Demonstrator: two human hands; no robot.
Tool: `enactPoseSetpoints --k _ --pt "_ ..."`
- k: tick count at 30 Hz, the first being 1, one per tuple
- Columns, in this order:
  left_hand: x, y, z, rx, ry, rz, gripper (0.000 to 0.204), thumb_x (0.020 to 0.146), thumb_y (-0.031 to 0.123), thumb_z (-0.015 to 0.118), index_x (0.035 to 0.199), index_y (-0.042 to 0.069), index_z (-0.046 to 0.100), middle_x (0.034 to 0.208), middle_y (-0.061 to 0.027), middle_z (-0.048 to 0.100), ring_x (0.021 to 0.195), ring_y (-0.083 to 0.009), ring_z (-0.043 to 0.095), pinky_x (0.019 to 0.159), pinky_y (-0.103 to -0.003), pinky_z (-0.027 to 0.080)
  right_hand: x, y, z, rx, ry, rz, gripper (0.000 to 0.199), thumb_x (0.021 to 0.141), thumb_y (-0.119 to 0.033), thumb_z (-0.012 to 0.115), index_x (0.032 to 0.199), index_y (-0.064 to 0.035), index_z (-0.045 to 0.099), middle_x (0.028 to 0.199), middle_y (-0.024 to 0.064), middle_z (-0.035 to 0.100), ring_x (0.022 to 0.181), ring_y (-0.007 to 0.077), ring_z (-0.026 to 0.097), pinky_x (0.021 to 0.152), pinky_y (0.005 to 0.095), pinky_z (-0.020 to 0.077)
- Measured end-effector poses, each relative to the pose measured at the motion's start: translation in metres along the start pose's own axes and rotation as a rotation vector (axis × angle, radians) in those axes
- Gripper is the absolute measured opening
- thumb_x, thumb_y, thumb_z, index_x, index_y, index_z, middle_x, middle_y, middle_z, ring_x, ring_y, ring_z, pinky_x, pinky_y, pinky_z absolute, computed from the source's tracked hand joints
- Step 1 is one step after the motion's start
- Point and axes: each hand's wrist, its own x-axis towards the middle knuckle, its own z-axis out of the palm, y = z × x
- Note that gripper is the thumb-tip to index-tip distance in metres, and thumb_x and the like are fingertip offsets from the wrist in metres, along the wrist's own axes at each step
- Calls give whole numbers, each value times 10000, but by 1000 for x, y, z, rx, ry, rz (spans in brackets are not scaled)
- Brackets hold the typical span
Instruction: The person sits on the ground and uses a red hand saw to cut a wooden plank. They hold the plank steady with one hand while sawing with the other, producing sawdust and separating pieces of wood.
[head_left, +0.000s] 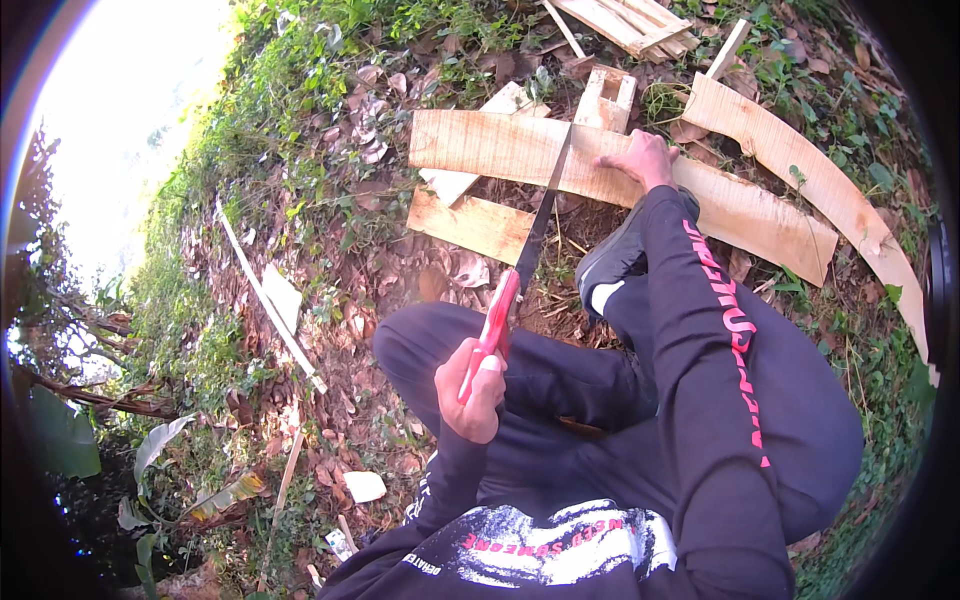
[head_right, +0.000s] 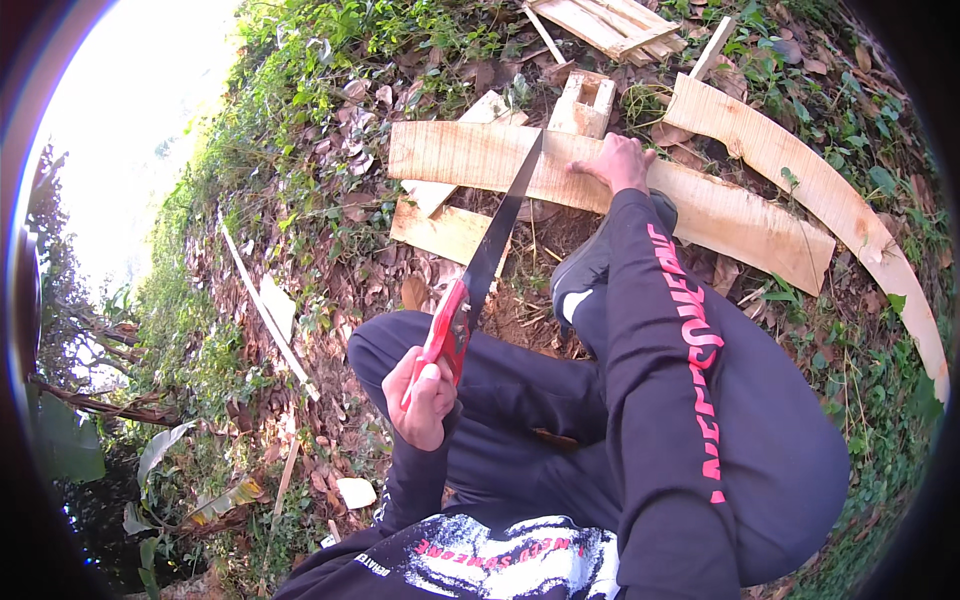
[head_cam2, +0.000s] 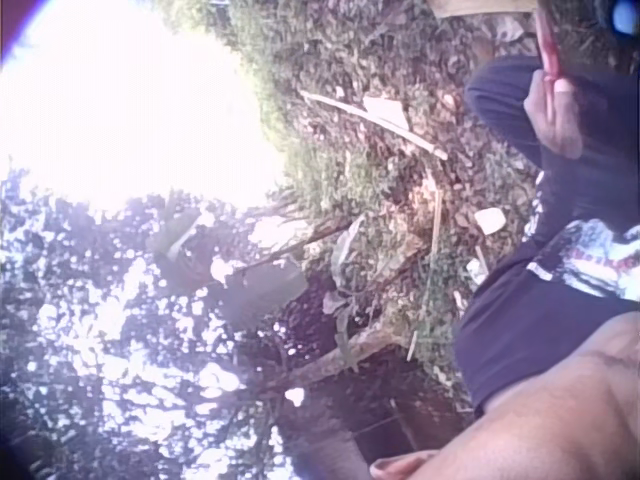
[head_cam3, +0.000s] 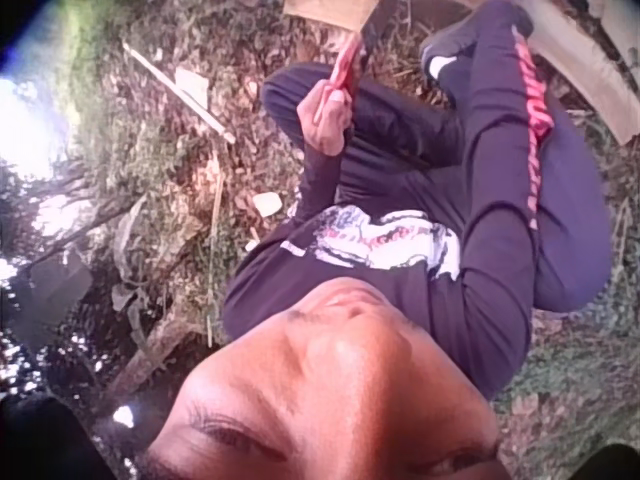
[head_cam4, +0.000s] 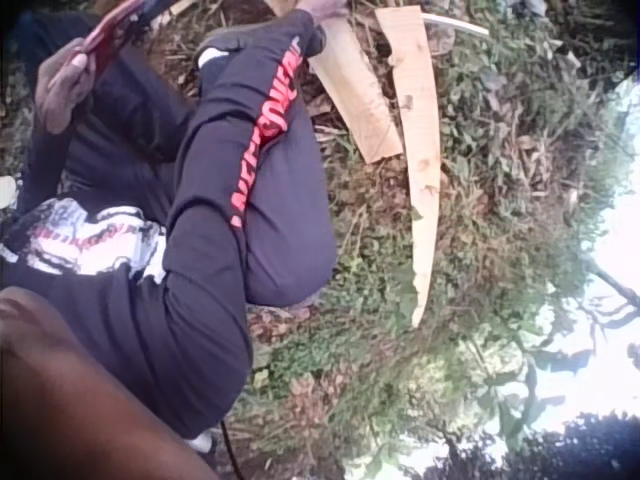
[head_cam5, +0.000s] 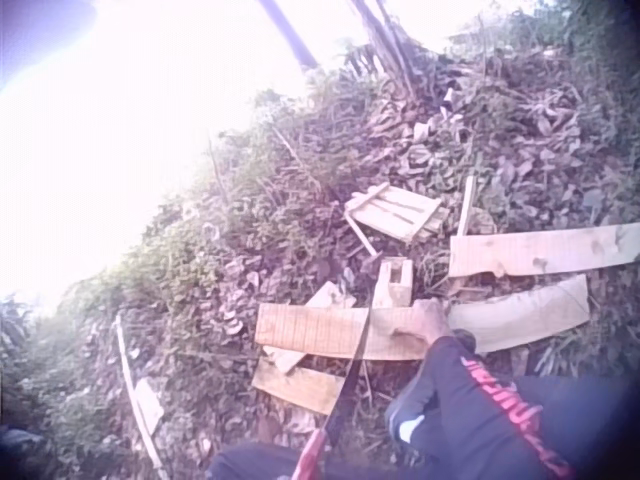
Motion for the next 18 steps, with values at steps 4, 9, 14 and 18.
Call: enactPoseSetpoints --k 4,9,14,18 --pt "-19 3 -21 21 15 48 172 933 152 538 836 12 556 595 50 441 501 -20 363 468 -209 273 -19 -52 8 6 -19 74 1015 556 -754 804 1237 -29 601 1234 187 656 1195 325 600 1008 544 408" --pt "-9 0 -37 -85 -19 -33 141 919 135 539 836 22 549 609 55 444 514 -18 364 470 -206 268 -10 -59 14 -31 96 182 997 611 -583 875 1368 -54 498 1405 172 478 1274 376 497 1017 541 433" --pt "-33 8 -40 -46 37 8 173 931 152 523 827 15 544 597 49 450 495 -24 365 466 -208 274 -18 -62 7 32 39 -65 893 683 -583 820 1381 -113 523 1330 171 556 1247 355 539 1030 548 436" --pt "-27 -5 -36 -3 28 27 226 928 210 539 827 9 554 568 43 447 492 -25 388 465 -209 288 -13 -68 19 126 -27 -234 718 740 -612 749 1244 -113 636 1104 169 704 1099 321 656 1004 513 460"
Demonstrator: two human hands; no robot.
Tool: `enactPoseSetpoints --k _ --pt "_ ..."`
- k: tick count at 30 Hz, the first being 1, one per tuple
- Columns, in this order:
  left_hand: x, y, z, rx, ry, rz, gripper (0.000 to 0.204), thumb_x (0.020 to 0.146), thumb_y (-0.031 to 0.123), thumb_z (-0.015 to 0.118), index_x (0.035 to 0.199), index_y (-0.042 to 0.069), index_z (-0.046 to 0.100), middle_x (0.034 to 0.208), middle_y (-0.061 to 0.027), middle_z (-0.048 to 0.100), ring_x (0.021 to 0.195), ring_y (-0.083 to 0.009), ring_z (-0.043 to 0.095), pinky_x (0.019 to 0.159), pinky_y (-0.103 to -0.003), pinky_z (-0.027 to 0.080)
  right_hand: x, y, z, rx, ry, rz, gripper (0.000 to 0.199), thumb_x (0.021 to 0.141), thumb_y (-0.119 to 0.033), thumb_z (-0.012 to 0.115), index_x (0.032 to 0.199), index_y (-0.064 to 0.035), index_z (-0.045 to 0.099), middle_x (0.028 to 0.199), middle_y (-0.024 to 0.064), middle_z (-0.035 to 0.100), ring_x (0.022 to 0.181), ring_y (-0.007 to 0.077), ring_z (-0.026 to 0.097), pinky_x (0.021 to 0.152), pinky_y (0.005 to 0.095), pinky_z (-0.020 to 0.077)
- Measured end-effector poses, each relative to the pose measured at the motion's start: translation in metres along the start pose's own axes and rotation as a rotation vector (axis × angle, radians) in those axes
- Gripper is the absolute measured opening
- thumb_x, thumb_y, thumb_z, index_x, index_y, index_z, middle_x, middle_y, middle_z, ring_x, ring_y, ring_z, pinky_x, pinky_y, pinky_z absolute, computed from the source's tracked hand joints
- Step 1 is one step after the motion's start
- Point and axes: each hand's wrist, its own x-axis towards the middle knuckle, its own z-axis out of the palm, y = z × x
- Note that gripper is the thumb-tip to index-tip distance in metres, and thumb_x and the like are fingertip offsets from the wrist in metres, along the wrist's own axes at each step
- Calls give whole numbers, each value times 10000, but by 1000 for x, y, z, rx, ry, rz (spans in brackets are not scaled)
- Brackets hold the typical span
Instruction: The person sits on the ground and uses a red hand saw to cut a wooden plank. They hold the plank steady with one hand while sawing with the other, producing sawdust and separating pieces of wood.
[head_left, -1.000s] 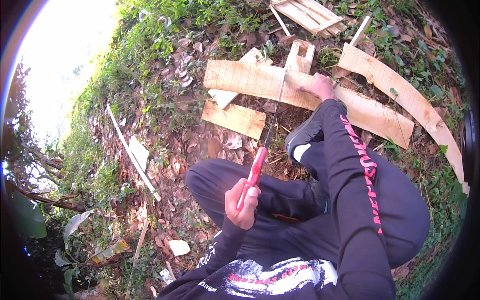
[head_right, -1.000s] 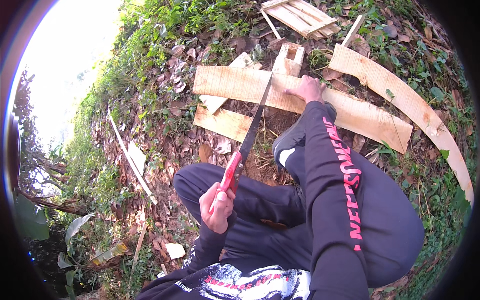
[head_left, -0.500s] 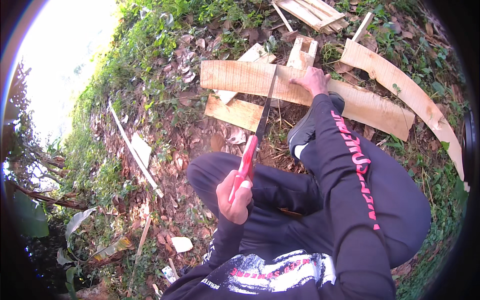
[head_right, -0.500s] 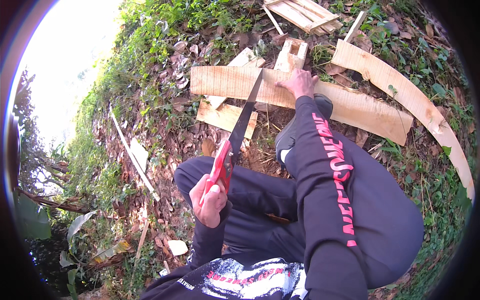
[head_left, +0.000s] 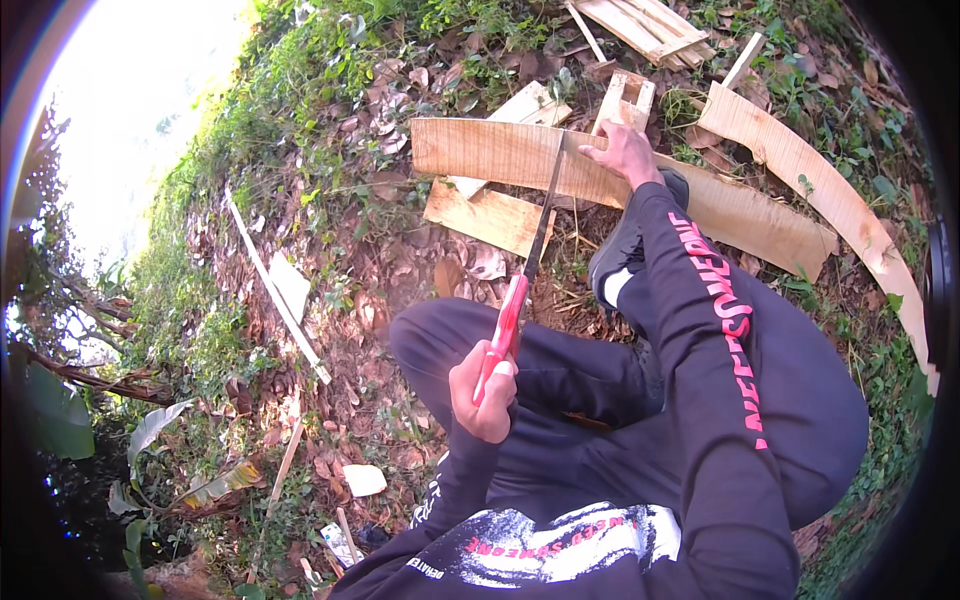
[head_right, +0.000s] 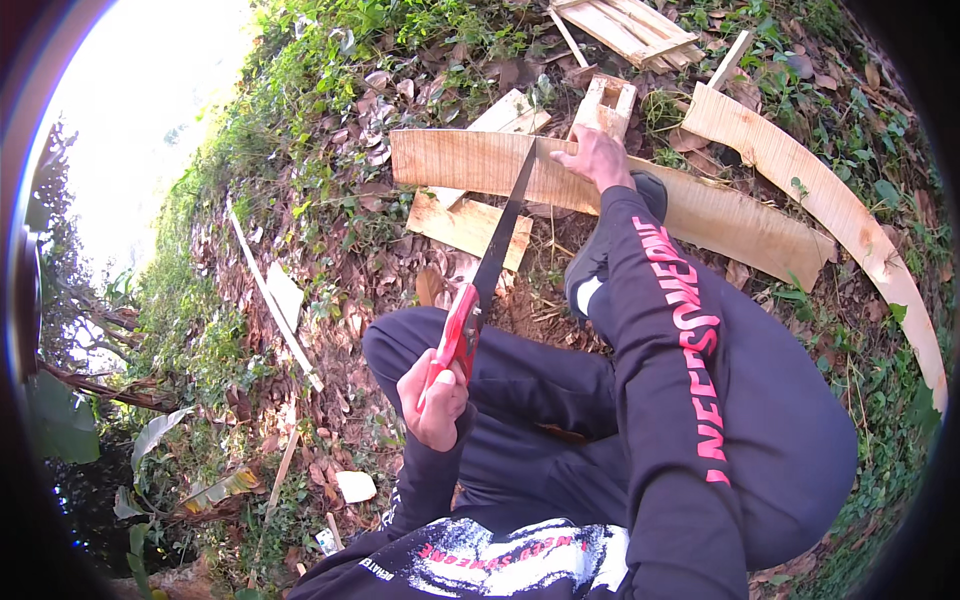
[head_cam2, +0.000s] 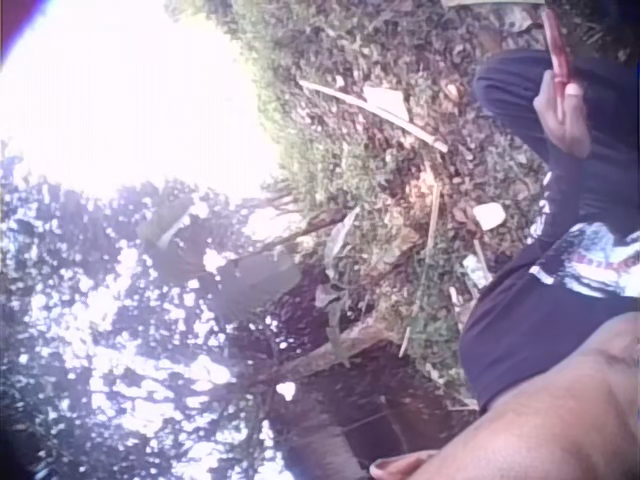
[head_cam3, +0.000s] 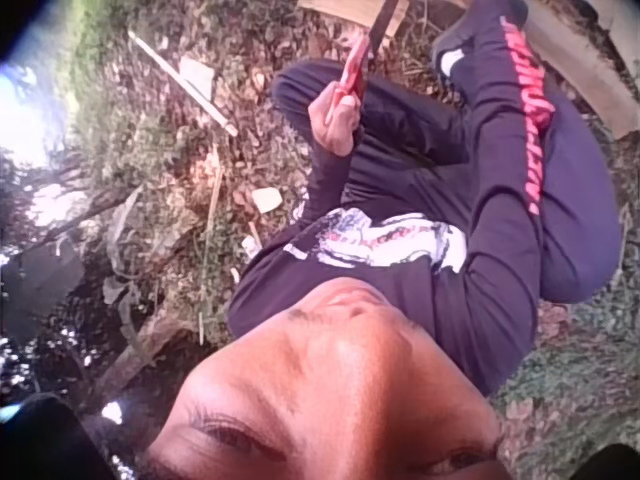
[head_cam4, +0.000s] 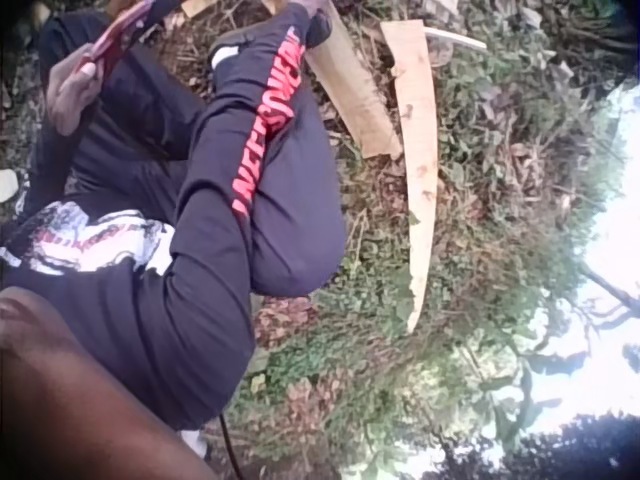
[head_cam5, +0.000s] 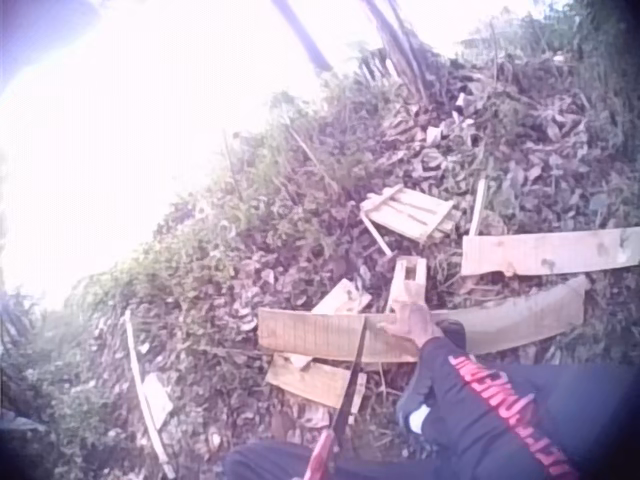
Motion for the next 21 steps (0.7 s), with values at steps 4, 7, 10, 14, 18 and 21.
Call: enactPoseSetpoints --k 4,7,10,14,18,21 --pt "19 -15 5 -13 3 35 239 933 221 538 822 10 552 560 48 439 482 -26 379 459 -210 285 12 6 15 -75 97 -42 530 836 -575 680 1098 -116 710 967 148 744 962 308 698 945 486 449" --pt "57 -48 14 -59 18 63 197 941 153 491 819 0 517 580 36 427 448 -14 326 414 -198 221 7 -1 20 -84 91 -20 504 852 -575 672 1080 -127 717 941 132 744 921 294 697 930 454 421" --pt "119 -55 36 10 53 107 238 967 155 485 764 33 510 559 54 391 446 -12 297 412 -208 212 9 -4 24 -62 124 -27 496 855 -588 669 1060 -139 719 918 123 742 902 283 694 919 430 394" --pt "110 -50 38 61 -15 69 202 961 139 493 796 28 532 597 48 433 476 -15 341 440 -208 253 19 10 22 -67 39 32 498 858 -606 660 1053 -152 718 920 116 744 927 262 693 922 430 377" --pt "63 -41 25 -34 -10 -5 187 945 150 513 846 -2 559 612 55 460 500 -7 372 464 -191 279 24 17 22 -50 74 -3 524 868 -637 632 1042 -146 697 948 135 743 924 301 688 937 477 366" --pt "67 -29 27 -33 47 31 195 950 155 523 862 -13 570 616 55 462 512 -11 386 469 -194 292 14 -14 36 -83 146 -39 517 877 -624 628 1058 -144 695 962 135 742 925 299 685 925 472 364"
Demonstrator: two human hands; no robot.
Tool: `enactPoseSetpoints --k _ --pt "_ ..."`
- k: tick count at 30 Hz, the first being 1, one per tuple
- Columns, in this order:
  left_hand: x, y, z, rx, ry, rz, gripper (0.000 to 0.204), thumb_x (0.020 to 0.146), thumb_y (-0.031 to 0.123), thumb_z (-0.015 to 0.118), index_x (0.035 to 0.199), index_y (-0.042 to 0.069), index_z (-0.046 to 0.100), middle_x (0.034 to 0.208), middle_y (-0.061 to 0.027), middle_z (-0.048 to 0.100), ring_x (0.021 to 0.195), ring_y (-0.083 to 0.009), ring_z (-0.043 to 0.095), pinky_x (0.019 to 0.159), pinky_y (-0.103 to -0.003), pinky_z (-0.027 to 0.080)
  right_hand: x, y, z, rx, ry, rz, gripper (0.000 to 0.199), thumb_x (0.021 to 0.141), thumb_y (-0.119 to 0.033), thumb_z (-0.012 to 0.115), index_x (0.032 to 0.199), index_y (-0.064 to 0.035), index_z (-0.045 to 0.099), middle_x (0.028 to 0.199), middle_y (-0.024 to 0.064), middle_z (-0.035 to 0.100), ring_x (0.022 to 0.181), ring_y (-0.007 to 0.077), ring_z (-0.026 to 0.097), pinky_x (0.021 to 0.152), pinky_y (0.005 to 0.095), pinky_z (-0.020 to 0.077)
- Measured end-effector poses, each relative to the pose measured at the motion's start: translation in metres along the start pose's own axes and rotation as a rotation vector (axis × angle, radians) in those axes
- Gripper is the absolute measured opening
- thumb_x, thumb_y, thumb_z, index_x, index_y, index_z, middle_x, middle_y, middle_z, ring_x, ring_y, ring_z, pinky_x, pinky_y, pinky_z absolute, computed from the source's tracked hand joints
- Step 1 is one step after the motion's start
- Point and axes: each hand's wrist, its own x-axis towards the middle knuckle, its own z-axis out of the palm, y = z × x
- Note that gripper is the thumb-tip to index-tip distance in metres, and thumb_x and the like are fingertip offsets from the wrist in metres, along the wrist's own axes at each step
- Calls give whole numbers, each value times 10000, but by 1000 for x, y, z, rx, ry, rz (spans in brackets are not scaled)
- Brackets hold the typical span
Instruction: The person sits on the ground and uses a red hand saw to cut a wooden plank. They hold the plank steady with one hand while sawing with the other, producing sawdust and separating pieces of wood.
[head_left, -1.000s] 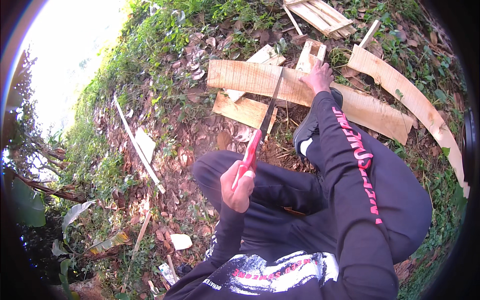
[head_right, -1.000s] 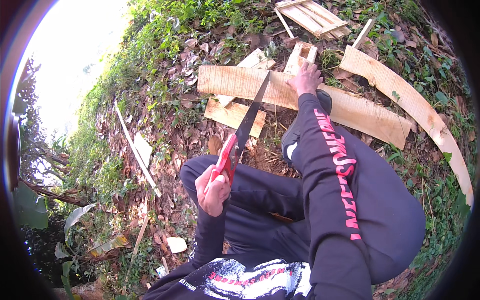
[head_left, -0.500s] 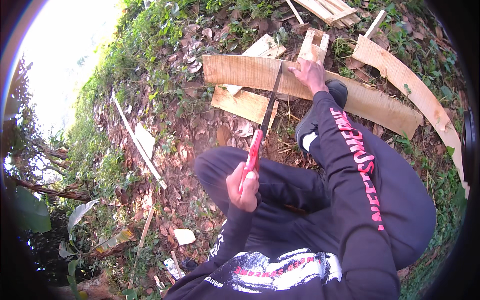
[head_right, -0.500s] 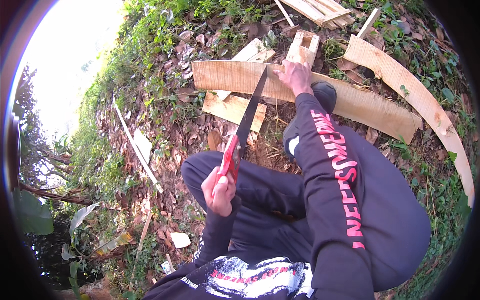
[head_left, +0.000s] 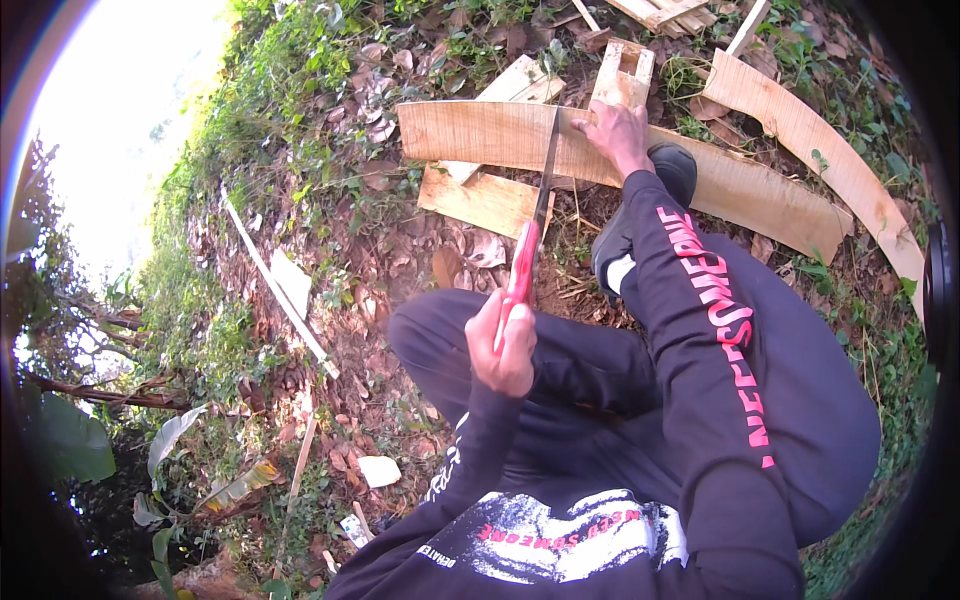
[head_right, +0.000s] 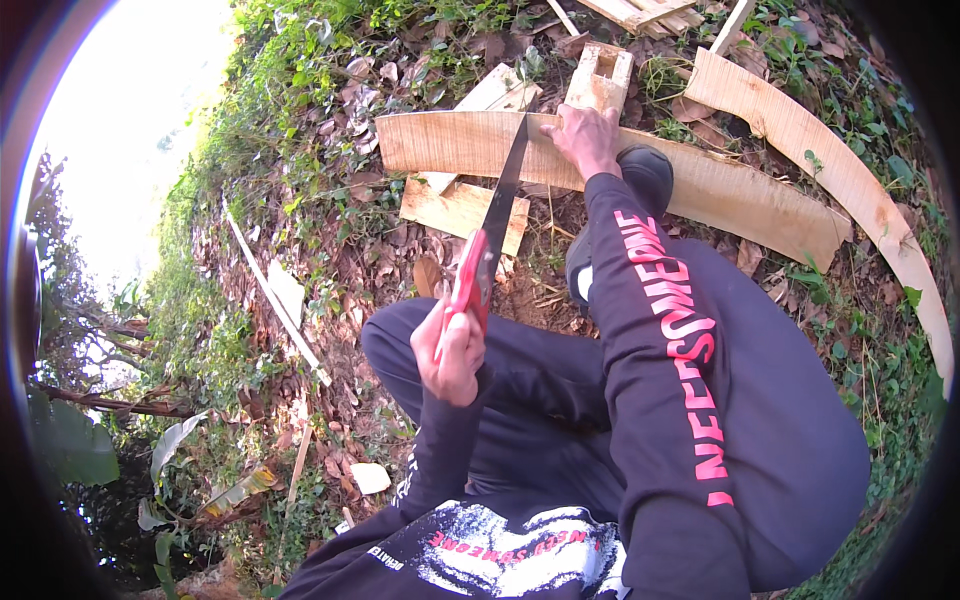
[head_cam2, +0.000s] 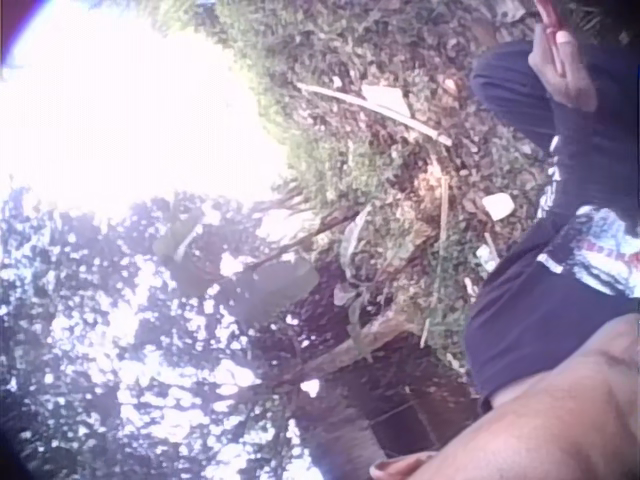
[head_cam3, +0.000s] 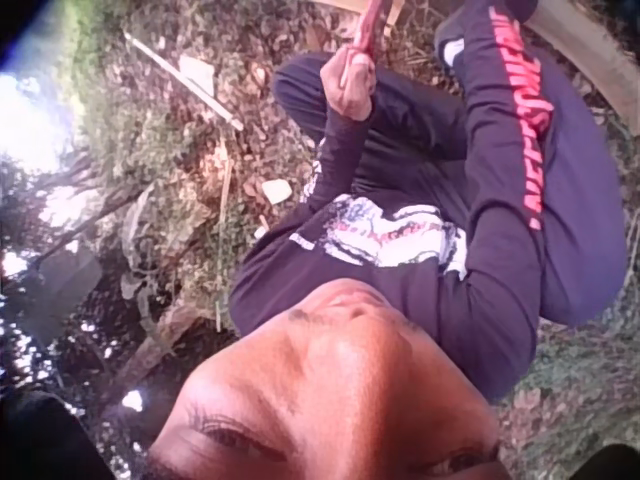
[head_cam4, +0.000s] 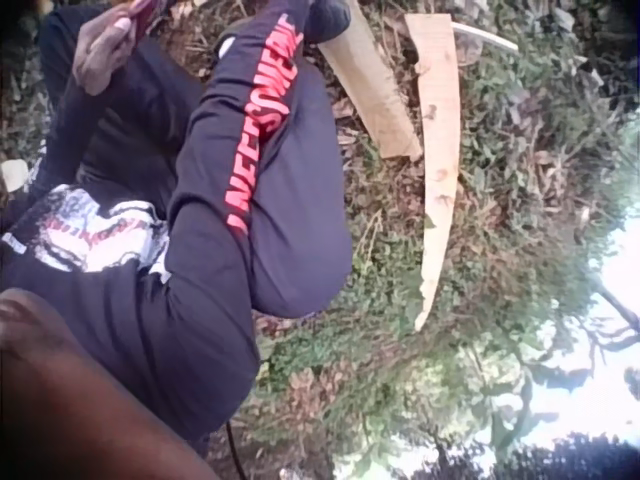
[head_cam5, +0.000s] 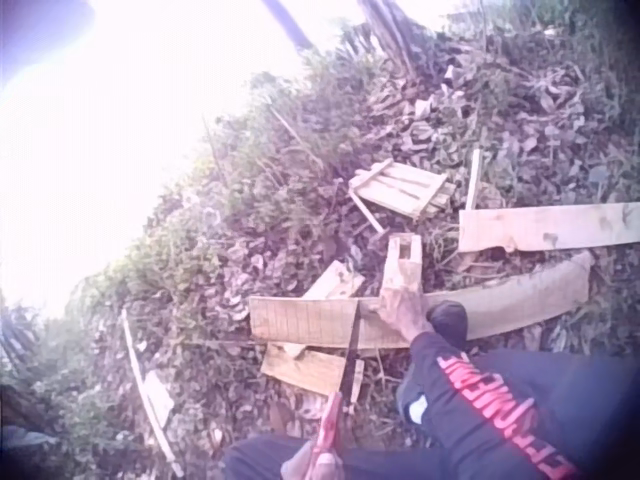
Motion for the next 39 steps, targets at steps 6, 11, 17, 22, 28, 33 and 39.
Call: enactPoseSetpoints --k 6,11,17,22,28,33,39 --pt "19 -7 -21 91 -25 37 192 957 131 525 841 -9 588 596 16 497 530 -59 453 501 -266 373 -2 -2 -12 45 -37 19 514 878 -620 625 991 -122 682 949 144 736 939 323 686 889 461 342" --pt "-39 -12 -43 171 -93 64 219 969 163 509 804 19 523 610 48 442 501 -7 362 448 -200 255 -8 7 -4 -26 -60 39 538 871 -633 623 1058 -133 683 988 136 739 965 314 686 884 473 366" --pt "-32 1 -21 163 -162 118 193 955 149 531 812 21 528 613 57 436 506 -12 357 463 -201 271 -23 11 11 3 -10 32 540 875 -624 623 1065 -123 679 998 151 736 972 319 685 880 478 359" --pt "-43 -8 -46 97 -36 57 162 945 125 514 818 25 526 616 56 442 503 -4 354 456 -198 271 -10 1 -9 -18 -54 44 528 880 -621 617 1062 -129 679 1003 148 735 977 320 684 879 472 352" --pt "17 -35 -12 81 -40 243 152 957 125 517 852 19 544 622 57 442 496 -11 353 448 -201 278 -9 -1 -4 -35 -33 56 559 868 -651 613 1087 -140 672 1045 141 731 991 324 684 883 478 348" --pt "39 -33 -27 100 -88 97 191 949 118 527 792 9 535 601 4 473 505 -83 424 485 -279 338 -2 18 -4 7 -95 82 594 858 -668 618 1112 -133 675 1071 147 731 1022 318 684 945 489 340" --pt "-40 -26 -40 -40 -23 7 222 956 171 494 778 39 503 566 51 429 450 -5 329 417 -193 223 -9 4 2 -1 -111 91 566 854 -625 654 1166 -153 683 1054 146 732 1048 321 672 942 513 348"
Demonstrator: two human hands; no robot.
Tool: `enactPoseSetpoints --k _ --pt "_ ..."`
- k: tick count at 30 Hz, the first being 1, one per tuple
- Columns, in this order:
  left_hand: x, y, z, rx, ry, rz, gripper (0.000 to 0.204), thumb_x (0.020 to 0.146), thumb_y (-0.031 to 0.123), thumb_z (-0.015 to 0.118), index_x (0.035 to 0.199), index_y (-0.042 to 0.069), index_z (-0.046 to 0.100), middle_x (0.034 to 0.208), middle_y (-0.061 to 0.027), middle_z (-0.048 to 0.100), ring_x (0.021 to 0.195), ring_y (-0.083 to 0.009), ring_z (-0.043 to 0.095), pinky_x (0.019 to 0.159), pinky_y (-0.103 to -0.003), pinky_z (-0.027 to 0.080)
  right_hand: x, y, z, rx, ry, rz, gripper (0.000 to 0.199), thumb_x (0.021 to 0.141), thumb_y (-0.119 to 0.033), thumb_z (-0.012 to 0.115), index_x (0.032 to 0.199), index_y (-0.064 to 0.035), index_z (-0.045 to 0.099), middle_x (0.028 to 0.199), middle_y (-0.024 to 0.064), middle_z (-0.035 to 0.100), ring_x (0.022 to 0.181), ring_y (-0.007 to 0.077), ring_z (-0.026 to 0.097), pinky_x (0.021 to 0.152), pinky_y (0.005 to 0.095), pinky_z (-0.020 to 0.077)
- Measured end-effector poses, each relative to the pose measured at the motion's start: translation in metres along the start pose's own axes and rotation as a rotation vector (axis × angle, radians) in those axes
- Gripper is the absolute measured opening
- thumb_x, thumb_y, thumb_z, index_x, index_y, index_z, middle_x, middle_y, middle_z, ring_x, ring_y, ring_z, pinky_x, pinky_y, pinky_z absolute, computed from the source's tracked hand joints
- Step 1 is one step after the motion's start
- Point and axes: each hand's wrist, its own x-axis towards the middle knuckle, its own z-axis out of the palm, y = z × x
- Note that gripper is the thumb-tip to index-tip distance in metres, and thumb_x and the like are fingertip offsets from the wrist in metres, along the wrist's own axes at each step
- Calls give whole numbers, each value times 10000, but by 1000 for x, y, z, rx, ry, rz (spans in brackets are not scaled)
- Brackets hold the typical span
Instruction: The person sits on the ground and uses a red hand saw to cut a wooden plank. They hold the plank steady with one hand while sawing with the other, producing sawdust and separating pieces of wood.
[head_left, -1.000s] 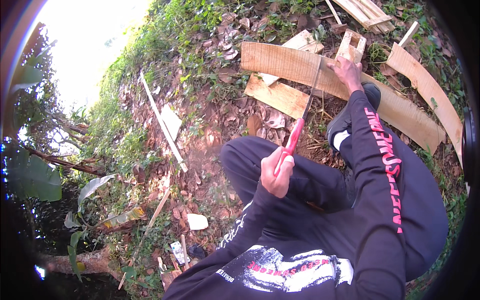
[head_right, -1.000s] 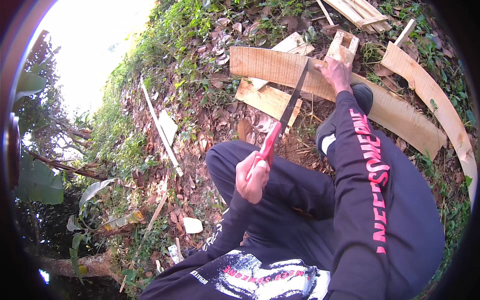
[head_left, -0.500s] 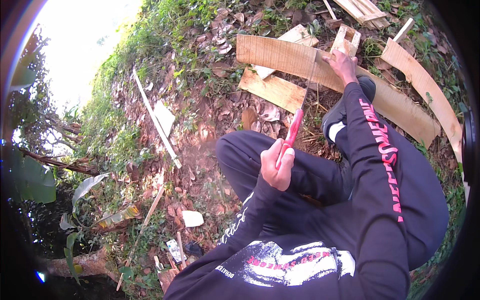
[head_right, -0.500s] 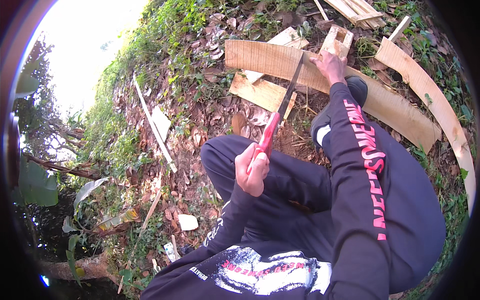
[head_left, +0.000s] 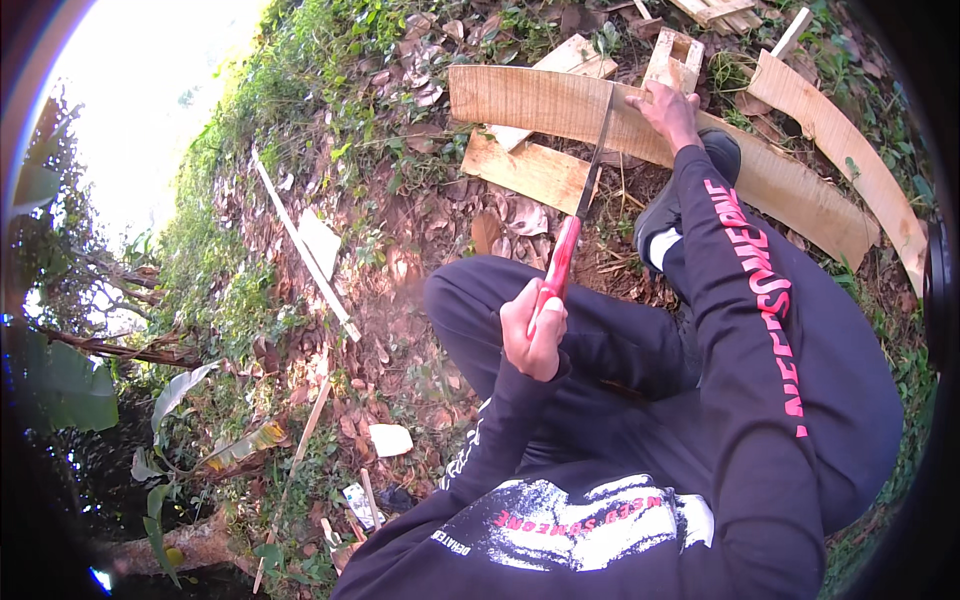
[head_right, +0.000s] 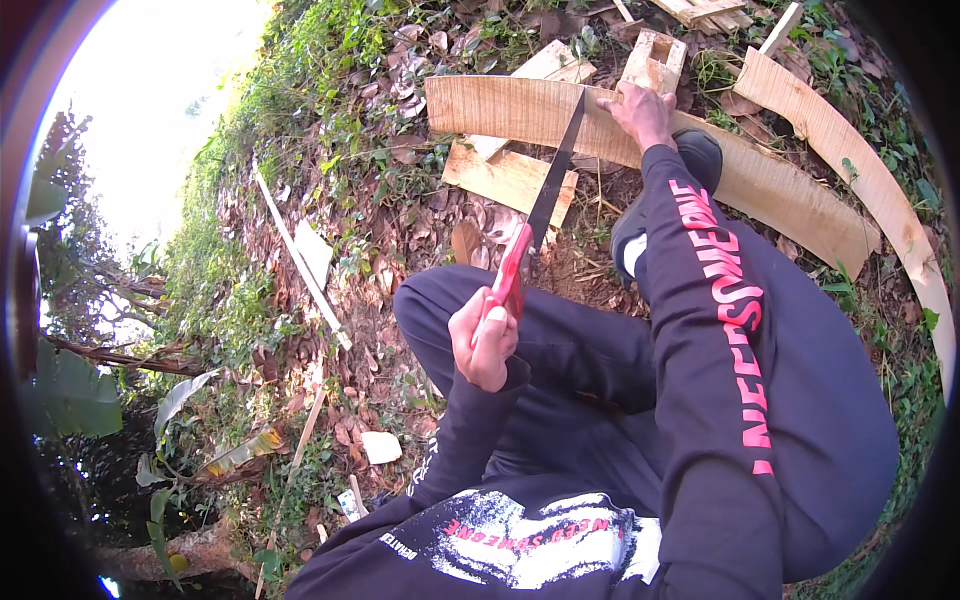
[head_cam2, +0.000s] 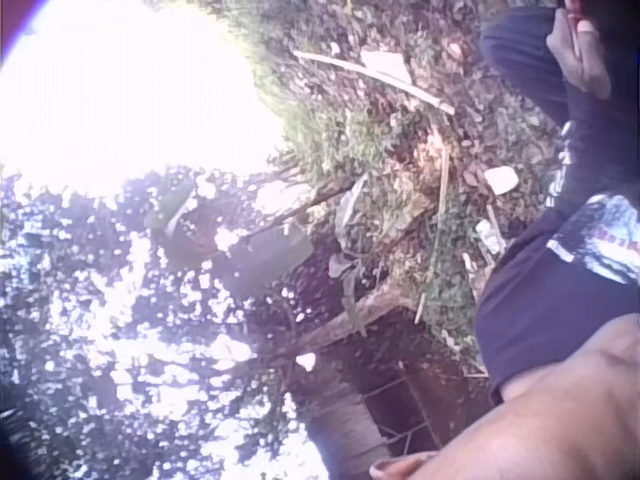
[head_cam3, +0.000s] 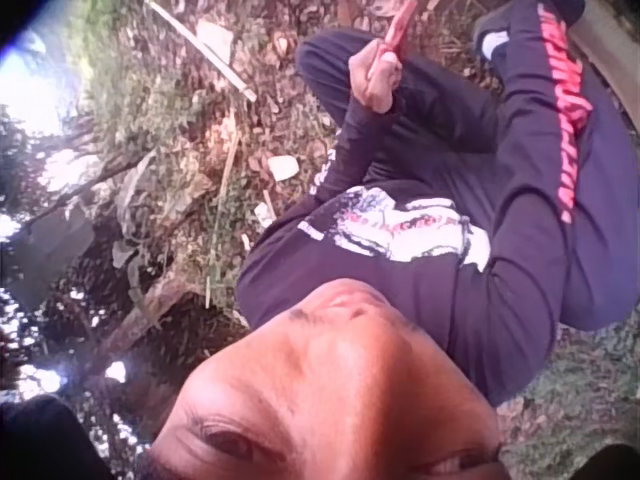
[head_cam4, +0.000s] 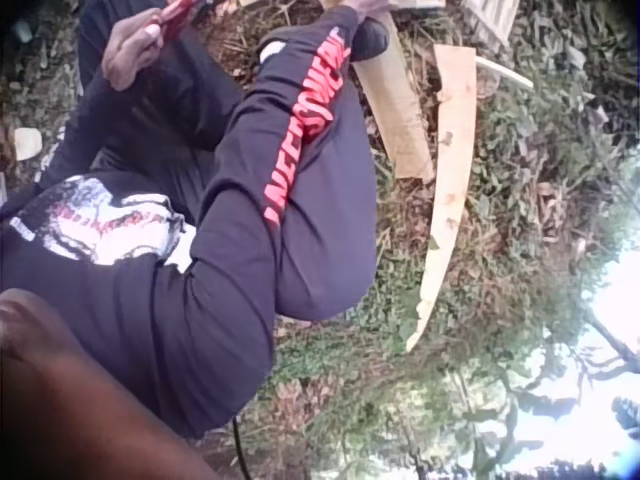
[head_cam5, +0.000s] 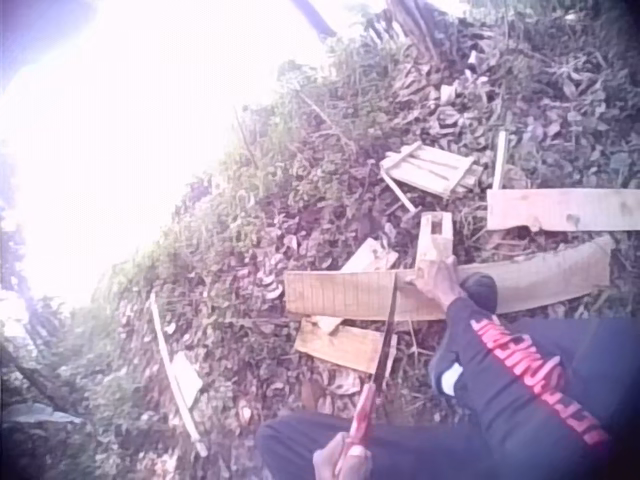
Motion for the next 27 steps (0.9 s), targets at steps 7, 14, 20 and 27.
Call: enactPoseSetpoints --k 7,14,20,27 --pt "86 -16 -7 -25 -83 37 187 942 125 505 777 38 525 568 41 422 440 -26 335 413 -211 261 -11 5 20 57 33 -34 535 846 -627 661 1048 -132 687 1012 148 737 996 323 690 970 552 337" --pt "14 -14 -6 -49 -32 -32 177 947 131 473 806 29 505 585 51 425 449 -13 327 410 -187 236 10 2 7 -6 -79 9 535 842 -608 690 1152 -173 702 1104 84 733 1056 245 678 1028 528 326" --pt "134 -45 32 -13 -15 103 201 957 151 509 776 63 511 579 60 421 454 -19 342 409 -213 258 -14 -21 17 5 16 -70 515 844 -584 700 1149 -168 699 1083 82 734 1067 252 677 1030 546 331" --pt "31 -31 1 -160 -57 -84 170 921 151 520 847 0 545 629 48 461 486 0 361 440 -183 262 10 16 17 51 1 1 511 822 -589 716 1077 -147 717 1032 96 747 1018 288 695 1084 617 299"
